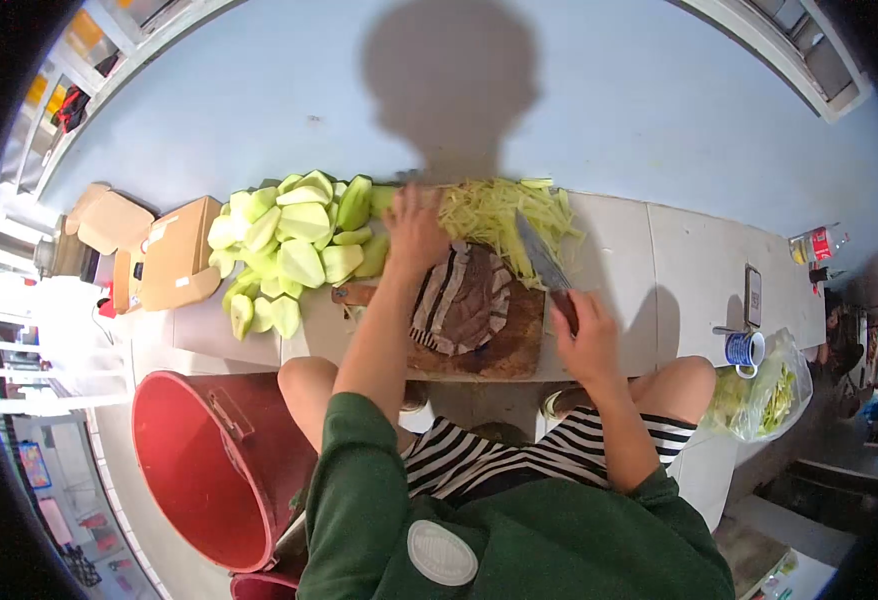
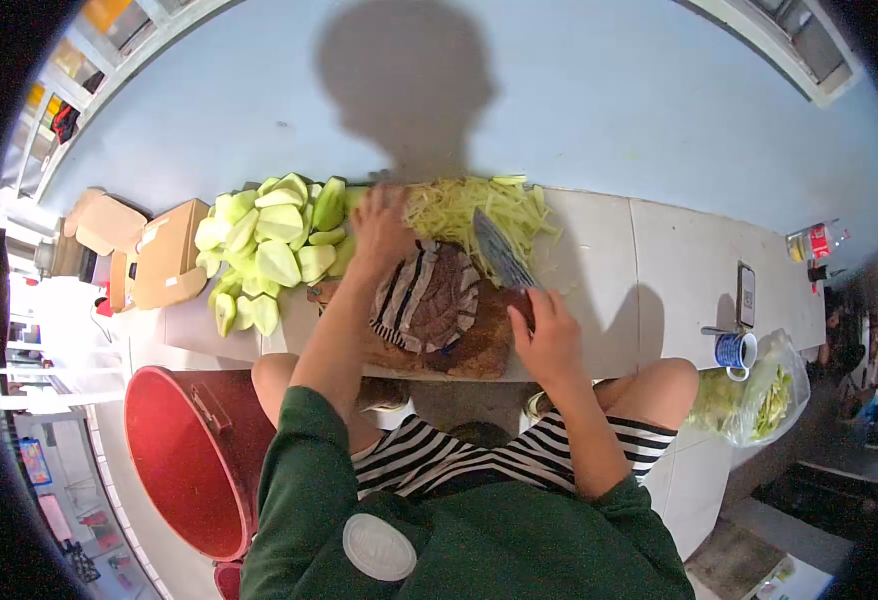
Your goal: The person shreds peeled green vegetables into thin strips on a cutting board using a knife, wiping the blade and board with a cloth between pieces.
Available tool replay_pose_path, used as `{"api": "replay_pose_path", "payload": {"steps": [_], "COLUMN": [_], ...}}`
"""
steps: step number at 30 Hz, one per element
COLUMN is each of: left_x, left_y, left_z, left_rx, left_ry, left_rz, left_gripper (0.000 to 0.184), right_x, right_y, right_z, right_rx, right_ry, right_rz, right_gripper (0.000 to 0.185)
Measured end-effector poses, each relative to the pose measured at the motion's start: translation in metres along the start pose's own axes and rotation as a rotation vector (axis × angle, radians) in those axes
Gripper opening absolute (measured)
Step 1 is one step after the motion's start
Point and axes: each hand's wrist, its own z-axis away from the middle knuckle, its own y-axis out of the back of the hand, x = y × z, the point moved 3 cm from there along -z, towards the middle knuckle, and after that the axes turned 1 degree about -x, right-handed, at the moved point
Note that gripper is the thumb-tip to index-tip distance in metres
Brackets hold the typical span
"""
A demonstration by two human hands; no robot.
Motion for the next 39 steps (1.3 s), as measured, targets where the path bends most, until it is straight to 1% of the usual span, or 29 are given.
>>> {"api": "replay_pose_path", "payload": {"steps": [1,3,4,6,7,8,9,10,12,13,15,16,17,18,19,20,21,22,23,24,25,26,29,30,33,36,37,38,39], "left_x": [-0.021,-0.058,-0.071,-0.097,-0.107,-0.112,-0.115,-0.118,-0.115,-0.116,-0.115,-0.114,-0.115,-0.116,-0.113,-0.114,-0.109,-0.092,-0.069,-0.049,-0.043,-0.039,0.001,0.012,0.034,0.034,0.034,0.032,0.031], "left_y": [-0.001,-0.002,0.006,0.018,0.019,0.019,0.016,0.008,0.005,0.007,0.008,0.009,0.012,0.014,0.015,0.011,0.009,0.017,0.022,0.019,0.003,-0.016,-0.036,-0.031,-0.011,-0.009,-0.01,-0.014,-0.015], "left_z": [0.001,0.017,0.023,0.033,0.037,0.04,0.043,0.044,0.035,0.03,0.041,0.039,0.039,0.041,0.043,0.047,0.053,0.063,0.08,0.097,0.11,0.124,0.161,0.169,0.177,0.178,0.178,0.18,0.18], "left_rx": [0.001,0.16,0.162,0.07,0.074,0.126,0.18,0.184,0.245,0.257,0.399,0.402,0.453,0.499,0.498,0.426,0.344,0.341,0.31,0.262,0.273,0.28,0.308,0.289,0.16,0.064,0.052,0.093,0.134], "left_ry": [0.114,0.144,0.145,0.189,0.194,0.15,0.103,0.098,0.079,0.089,-0.012,-0.015,0.048,0.115,0.116,0.259,0.402,0.401,0.514,0.625,0.592,0.558,0.518,0.51,0.385,0.351,0.339,0.357,0.376], "left_rz": [0.019,-0.135,-0.134,-0.104,-0.104,-0.082,-0.057,-0.052,-0.075,-0.07,-0.035,-0.037,0.136,0.309,0.307,0.594,0.877,0.871,1.229,1.586,1.491,1.396,1.308,1.3,1.236,1.231,1.227,1.235,1.243], "left_gripper": [0.075,0.057,0.057,0.035,0.035,0.026,0.018,0.018,0.012,0.012,0.01,0.01,0.011,0.014,0.014,0.015,0.016,0.016,0.017,0.019,0.018,0.019,0.021,0.021,0.034,0.034,0.034,0.032,0.031], "right_x": [-0.006,-0.025,-0.026,-0.029,-0.023,-0.015,-0.006,-0.003,-0.008,-0.009,-0.012,-0.012,-0.011,-0.012,-0.013,-0.015,-0.021,-0.028,-0.037,-0.048,-0.055,-0.055,-0.047,-0.046,-0.047,-0.046,-0.045,-0.044,-0.044], "right_y": [0.007,0.026,0.026,0.028,0.014,-0.004,-0.027,-0.039,-0.049,-0.052,-0.058,-0.059,-0.059,-0.062,-0.065,-0.066,-0.067,-0.067,-0.064,-0.061,-0.063,-0.07,-0.095,-0.098,-0.091,-0.087,-0.087,-0.089,-0.092], "right_z": [-0.003,-0.006,-0.006,-0.008,-0.015,-0.026,-0.041,-0.05,-0.043,-0.045,-0.034,-0.036,-0.035,-0.03,-0.025,-0.018,-0.011,-0.005,-0.001,0.004,0.009,0.013,0.027,0.03,0.03,0.033,0.034,0.035,0.036], "right_rx": [0.111,0.294,0.294,0.379,0.418,0.417,0.283,0.153,0.184,0.189,0.145,0.133,0.135,0.078,0.02,0.017,-0.061,-0.135,-0.132,-0.204,-0.275,-0.271,-0.315,-0.334,-0.366,-0.385,-0.392,-0.38,-0.357], "right_ry": [0.03,0.066,0.068,0.066,0.085,0.086,0.022,-0.044,-0.085,-0.112,-0.124,-0.122,-0.123,-0.122,-0.119,-0.12,-0.113,-0.106,-0.112,-0.132,-0.151,-0.165,-0.225,-0.209,-0.19,-0.169,-0.152,-0.165,-0.118], "right_rz": [-0.065,-0.159,-0.158,-0.339,-0.405,-0.405,-0.263,-0.118,-0.177,-0.247,-0.241,-0.233,-0.233,-0.247,-0.263,-0.266,-0.246,-0.228,-0.235,-0.248,-0.262,-0.271,-0.395,-0.392,-0.397,-0.387,-0.369,-0.373,-0.374], "right_gripper": [0.032,0.027,0.027,0.027,0.023,0.023,0.022,0.022,0.024,0.026,0.027,0.028,0.028,0.029,0.03,0.03,0.029,0.029,0.029,0.029,0.03,0.03,0.03,0.029,0.029,0.03,0.03,0.03,0.03]}}
